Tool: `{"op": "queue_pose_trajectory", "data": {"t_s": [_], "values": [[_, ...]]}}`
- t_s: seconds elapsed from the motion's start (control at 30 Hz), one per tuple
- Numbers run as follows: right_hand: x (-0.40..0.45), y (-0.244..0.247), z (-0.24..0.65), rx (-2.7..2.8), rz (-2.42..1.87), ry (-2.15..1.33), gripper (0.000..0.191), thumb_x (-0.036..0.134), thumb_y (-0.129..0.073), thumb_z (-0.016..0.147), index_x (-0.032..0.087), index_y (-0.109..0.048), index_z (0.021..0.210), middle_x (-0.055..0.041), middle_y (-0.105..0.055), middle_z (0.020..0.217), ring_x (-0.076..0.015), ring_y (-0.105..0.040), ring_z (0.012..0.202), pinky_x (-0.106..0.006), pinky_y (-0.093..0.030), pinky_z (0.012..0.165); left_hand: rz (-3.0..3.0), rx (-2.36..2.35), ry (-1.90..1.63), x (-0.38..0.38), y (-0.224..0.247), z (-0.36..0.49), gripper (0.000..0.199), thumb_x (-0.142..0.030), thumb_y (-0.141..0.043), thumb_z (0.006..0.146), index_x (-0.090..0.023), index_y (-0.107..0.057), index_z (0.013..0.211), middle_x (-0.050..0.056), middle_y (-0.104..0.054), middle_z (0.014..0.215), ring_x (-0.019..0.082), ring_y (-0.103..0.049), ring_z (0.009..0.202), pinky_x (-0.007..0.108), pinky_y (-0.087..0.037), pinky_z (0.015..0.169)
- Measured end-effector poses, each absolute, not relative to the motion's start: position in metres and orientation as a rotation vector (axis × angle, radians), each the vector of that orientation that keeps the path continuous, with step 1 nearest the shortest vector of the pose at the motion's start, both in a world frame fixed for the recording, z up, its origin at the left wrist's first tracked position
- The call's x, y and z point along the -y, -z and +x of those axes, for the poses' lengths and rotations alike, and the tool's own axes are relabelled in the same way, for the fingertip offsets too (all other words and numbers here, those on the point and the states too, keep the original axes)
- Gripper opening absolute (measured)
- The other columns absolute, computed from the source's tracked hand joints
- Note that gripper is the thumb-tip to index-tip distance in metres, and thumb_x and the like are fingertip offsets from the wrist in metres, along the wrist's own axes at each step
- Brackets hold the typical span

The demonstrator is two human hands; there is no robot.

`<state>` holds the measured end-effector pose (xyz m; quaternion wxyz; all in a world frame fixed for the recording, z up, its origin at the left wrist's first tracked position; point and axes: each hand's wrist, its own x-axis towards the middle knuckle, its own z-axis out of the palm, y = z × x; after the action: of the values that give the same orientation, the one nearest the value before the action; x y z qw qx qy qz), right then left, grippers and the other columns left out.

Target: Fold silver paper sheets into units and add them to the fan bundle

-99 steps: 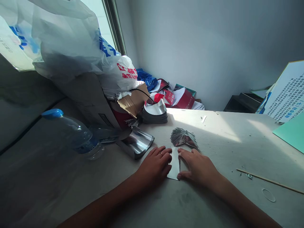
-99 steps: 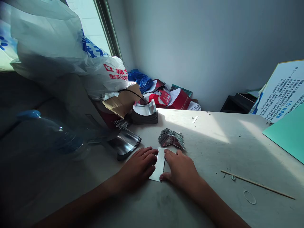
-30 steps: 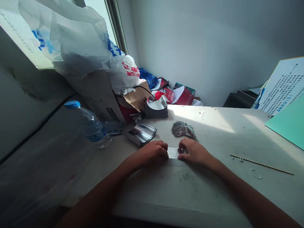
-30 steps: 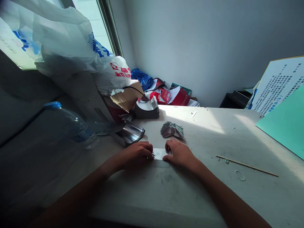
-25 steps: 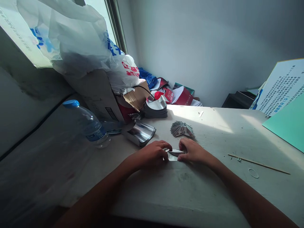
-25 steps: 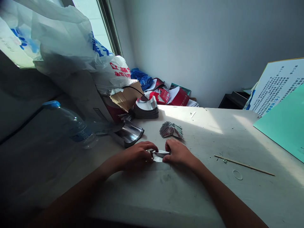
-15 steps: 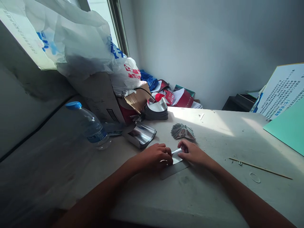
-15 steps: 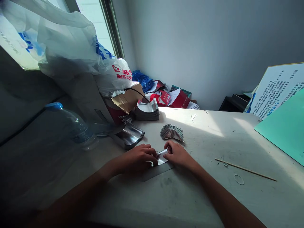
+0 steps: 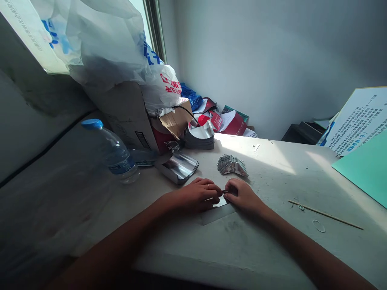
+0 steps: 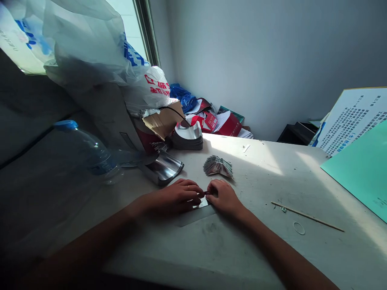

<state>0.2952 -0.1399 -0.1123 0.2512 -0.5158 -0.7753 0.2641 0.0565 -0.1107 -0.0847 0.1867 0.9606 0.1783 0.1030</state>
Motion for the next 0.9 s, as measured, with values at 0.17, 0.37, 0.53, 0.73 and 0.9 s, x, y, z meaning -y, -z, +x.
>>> {"op": "queue_pose_trajectory", "data": {"t_s": [0.17,0.37,0.53,0.73,0.9], "values": [[0.156,0.116,0.299,2.123,-1.312,-0.565,0.007,0.014,-0.056,0.088,0.019,-0.061,0.088,-0.0044,-0.064,0.09,-0.0197,-0.057,0.085,-0.033,-0.043,0.078,2.684,-0.524,-0.276,0.109,0.083,0.056,0.017,-0.022,-0.066,0.091,-0.027,-0.067,0.107,0.002,-0.065,0.127,0.02,-0.056,0.12,0.031,-0.038,0.103],[0.165,0.114,0.295,2.136,-1.298,-0.583,0.01,0.013,-0.058,0.087,0.019,-0.062,0.093,-0.0045,-0.065,0.092,-0.0196,-0.058,0.085,-0.033,-0.045,0.077,2.707,-0.568,-0.277,0.11,0.081,0.057,0.02,-0.021,-0.069,0.088,-0.027,-0.067,0.107,0.0,-0.066,0.123,0.02,-0.057,0.116,0.03,-0.038,0.099],[0.167,0.116,0.296,2.158,-1.289,-0.574,0.009,0.012,-0.056,0.088,0.02,-0.059,0.085,-0.004,-0.063,0.087,-0.0192,-0.057,0.082,-0.032,-0.045,0.074,2.697,-0.561,-0.271,0.109,0.08,0.058,0.016,-0.023,-0.069,0.089,-0.027,-0.068,0.104,0.0,-0.067,0.119,0.019,-0.058,0.113,0.03,-0.039,0.097],[0.164,0.113,0.305,2.38,-1.146,-0.432,0.021,0.018,-0.047,0.099,0.019,-0.065,0.087,-0.0076,-0.063,0.094,-0.0199,-0.056,0.086,-0.033,-0.045,0.076,2.746,-0.494,-0.245,0.109,0.078,0.057,0.014,-0.023,-0.066,0.091,-0.025,-0.069,0.105,0.002,-0.068,0.116,0.019,-0.058,0.108,0.03,-0.04,0.095],[0.163,0.107,0.311,2.518,-1.1,-0.342,0.029,0.025,-0.043,0.104,0.017,-0.069,0.095,-0.0083,-0.063,0.097,-0.0187,-0.055,0.082,-0.032,-0.043,0.073,2.761,-0.492,-0.235,0.109,0.076,0.056,0.011,-0.023,-0.067,0.09,-0.024,-0.069,0.101,0.004,-0.067,0.113,0.019,-0.058,0.105,0.029,-0.041,0.093]]}}
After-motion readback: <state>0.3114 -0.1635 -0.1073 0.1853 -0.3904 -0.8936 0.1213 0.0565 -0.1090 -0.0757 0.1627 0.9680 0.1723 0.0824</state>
